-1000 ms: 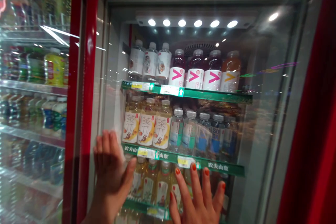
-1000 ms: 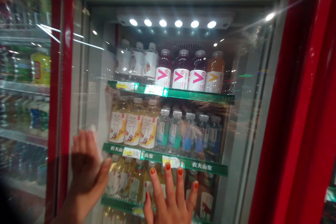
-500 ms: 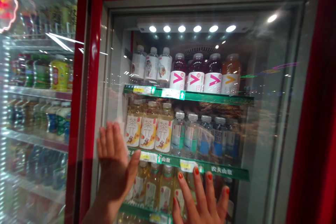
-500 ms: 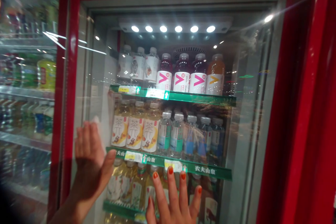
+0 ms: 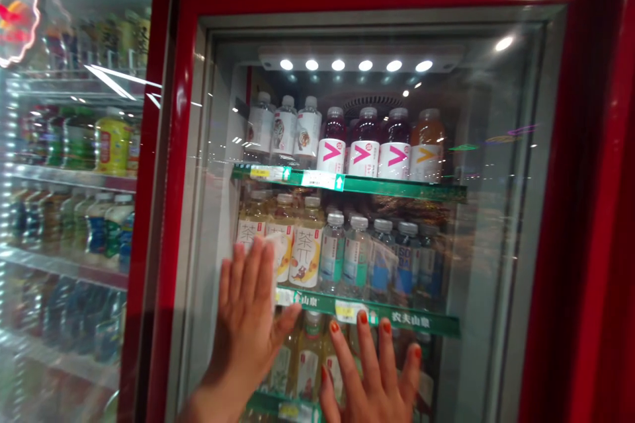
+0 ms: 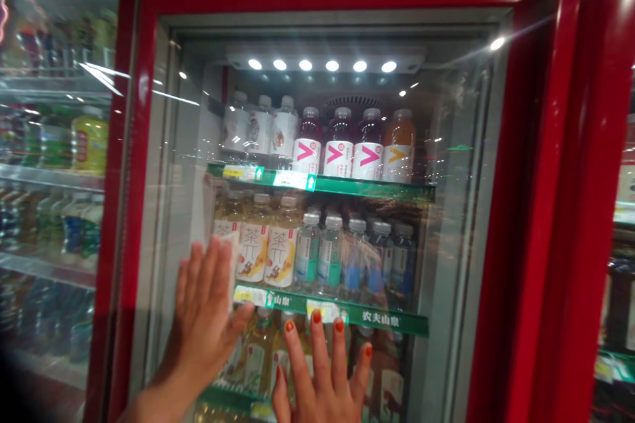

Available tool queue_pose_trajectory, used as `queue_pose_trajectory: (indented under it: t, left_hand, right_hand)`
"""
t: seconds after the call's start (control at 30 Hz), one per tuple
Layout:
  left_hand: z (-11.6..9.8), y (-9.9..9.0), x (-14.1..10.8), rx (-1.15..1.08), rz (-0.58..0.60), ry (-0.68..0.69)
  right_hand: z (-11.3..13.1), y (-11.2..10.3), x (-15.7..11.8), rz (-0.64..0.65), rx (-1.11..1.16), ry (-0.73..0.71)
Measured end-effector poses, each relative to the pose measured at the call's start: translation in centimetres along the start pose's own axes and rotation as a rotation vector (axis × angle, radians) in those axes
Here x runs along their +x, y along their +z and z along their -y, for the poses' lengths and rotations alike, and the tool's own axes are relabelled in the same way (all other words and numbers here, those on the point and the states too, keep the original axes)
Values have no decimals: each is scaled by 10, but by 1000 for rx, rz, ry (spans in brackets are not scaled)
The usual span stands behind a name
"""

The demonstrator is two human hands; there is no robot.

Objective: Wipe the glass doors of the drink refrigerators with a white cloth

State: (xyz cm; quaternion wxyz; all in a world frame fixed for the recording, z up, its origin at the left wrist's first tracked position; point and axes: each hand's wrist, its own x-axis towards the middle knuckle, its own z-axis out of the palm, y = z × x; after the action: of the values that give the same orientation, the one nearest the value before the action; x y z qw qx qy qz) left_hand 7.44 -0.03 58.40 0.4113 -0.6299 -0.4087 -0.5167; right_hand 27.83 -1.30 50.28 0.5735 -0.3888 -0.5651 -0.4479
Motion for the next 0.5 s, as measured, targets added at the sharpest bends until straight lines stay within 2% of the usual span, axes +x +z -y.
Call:
queue_pose_trajectory:
  t: [0.1,0.17,0.23,0.3,0.33,0.4,0.43,0.5]
  left_hand:
    - [-12,-7,-33,24,75,271]
    - [0,-12,-49,43,82,264]
    - [17,-13,-40,50,56,85]
    - [25,-9,-9,37,7,-109]
    - [22,-7,7,26,-13,-156]
    - [5,-3,29,13,-20,-126]
    - [-6,-1,31,9,1,-45]
    - [-23,0,19,15,51,175]
  right_hand:
    - [-5,-15,13,34,31,-12]
    - [-16,-30,33,107,16,-104]
    - [-31,-42,62,168,-22,-198]
    - [-46,-47,96,190,-72,-243]
    - [-51,-45,112,189,-94,-261]
    - [-58,-38,136,198,-126,-319]
    - [-60,-34,144,202,-135,-350]
    - [-62,-28,150,208,-137,-391]
